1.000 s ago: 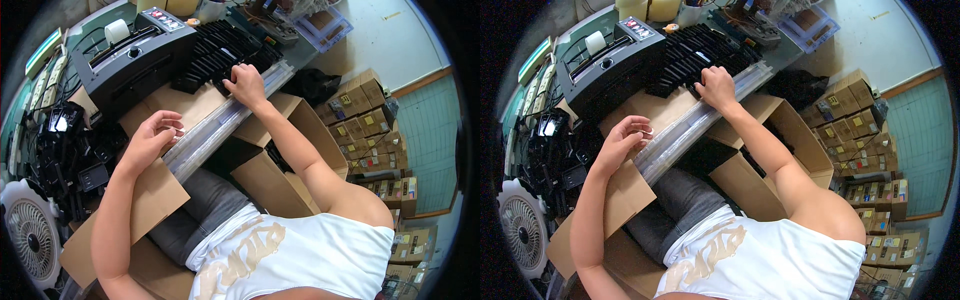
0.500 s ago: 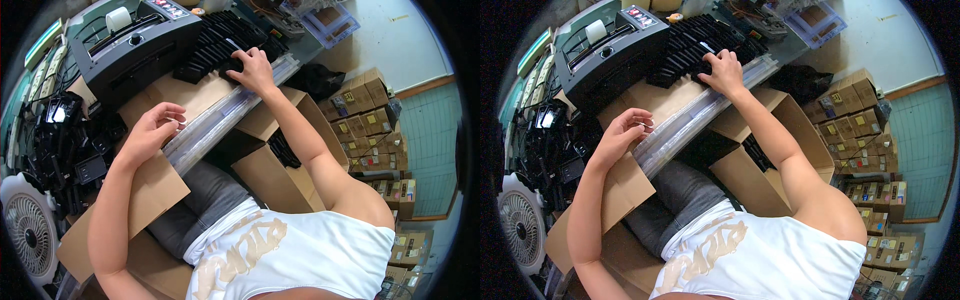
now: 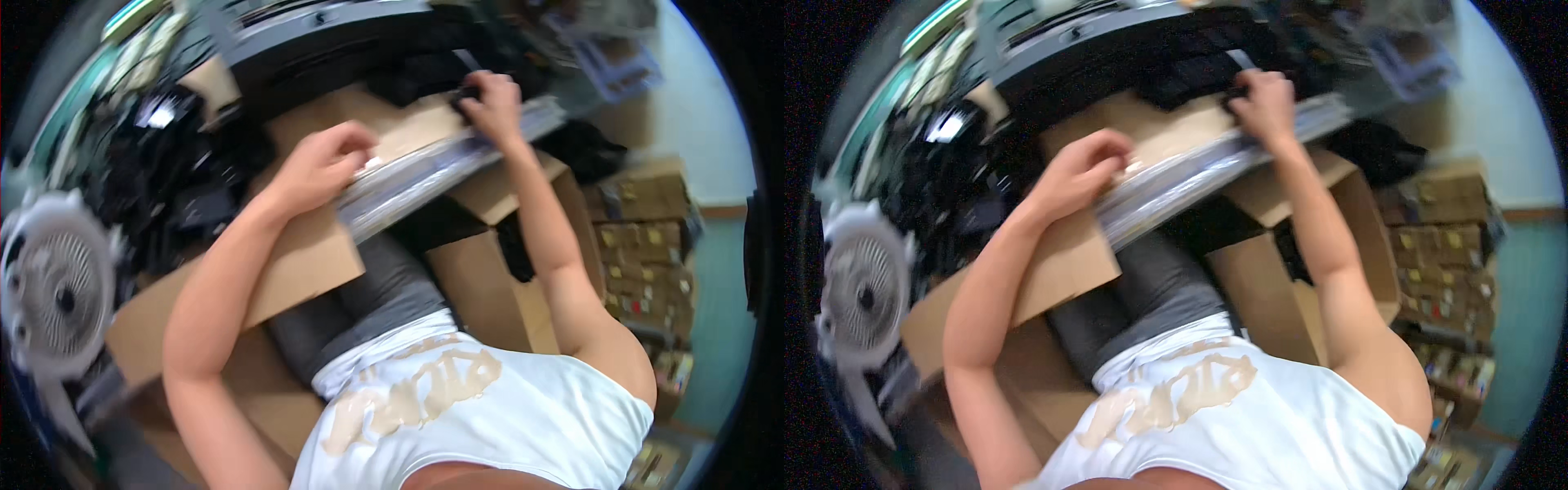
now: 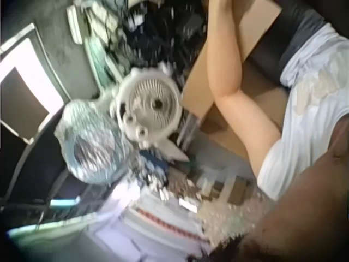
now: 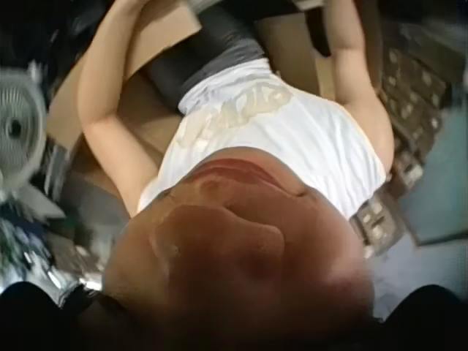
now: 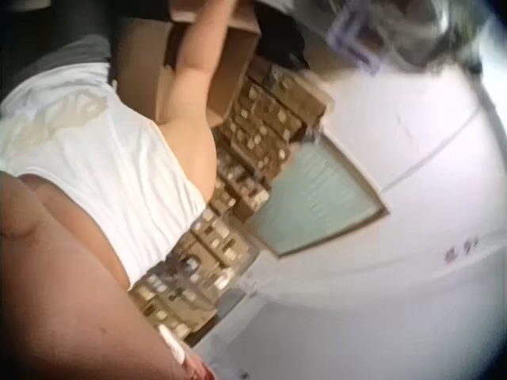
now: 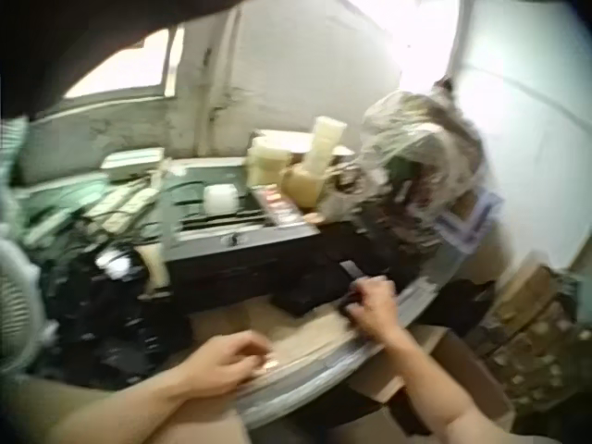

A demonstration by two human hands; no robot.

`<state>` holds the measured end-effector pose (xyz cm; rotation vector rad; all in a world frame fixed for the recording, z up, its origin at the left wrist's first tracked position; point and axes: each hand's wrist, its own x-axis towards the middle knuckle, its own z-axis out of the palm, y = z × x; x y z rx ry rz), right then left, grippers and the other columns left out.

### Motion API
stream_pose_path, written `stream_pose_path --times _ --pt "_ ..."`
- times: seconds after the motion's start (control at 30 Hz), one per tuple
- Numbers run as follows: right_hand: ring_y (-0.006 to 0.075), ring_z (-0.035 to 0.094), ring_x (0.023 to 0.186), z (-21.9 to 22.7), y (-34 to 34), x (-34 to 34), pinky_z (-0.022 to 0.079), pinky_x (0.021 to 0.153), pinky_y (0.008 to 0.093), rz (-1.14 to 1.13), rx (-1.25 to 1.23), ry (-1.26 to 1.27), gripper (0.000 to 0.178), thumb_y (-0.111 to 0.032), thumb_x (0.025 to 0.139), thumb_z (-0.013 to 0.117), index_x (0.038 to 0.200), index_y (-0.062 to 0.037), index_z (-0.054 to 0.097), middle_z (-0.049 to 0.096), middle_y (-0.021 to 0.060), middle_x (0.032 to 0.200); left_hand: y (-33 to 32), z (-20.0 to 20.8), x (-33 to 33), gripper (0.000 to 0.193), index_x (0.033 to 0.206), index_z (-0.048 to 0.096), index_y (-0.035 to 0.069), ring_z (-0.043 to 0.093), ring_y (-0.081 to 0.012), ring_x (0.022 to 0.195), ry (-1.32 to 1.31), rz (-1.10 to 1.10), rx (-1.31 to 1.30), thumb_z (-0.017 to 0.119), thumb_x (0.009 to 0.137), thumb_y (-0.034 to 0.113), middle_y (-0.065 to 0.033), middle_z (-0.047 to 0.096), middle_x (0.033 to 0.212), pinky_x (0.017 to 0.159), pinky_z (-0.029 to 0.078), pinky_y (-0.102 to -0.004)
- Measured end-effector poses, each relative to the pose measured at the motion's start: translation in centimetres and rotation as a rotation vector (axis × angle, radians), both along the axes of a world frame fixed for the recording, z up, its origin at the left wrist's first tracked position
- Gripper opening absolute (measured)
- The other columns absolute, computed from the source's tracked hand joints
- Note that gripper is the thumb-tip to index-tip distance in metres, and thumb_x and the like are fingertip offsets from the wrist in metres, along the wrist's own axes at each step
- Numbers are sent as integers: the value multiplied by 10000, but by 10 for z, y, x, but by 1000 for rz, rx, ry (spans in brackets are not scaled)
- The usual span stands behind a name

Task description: The person assembles or inspects small black electronic device housings at a workbench, using a tape dispenser to apply tape to a cardboard box containing electronic components.

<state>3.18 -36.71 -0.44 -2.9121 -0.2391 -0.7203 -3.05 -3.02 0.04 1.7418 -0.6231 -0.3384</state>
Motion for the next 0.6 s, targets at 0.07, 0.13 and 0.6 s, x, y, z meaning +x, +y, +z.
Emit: stream_pose_path --times 0.07,0.13,0.6 --pt "313 592 844 4 -15 1 495 764 392 -38 59 33 298 -139 701 688 990 -68 667 664 132 924 -8 13 1 145 945 612 35 619 -293 741 -561 17 169 561 810 47 -119 656 921 659 506 -367" --pt "320 579 865 -5 -22 2 485 781 393 -91 2 18 310 -159 736 681 1030 -73 638 628 147 959 9 39 -12 93 906 590 48 629 -313 760 -829 55 627 582 817 72 -118 628 850 665 511 -387" --pt "291 547 851 0 -5 -2 469 745 390 111 178 -114 251 -211 710 646 913 -67 679 628 134 919 74 32 2 301 1000 560 125 577 -294 950 -1000 185 1212 709 739 136 -77 558 1113 778 515 -374"
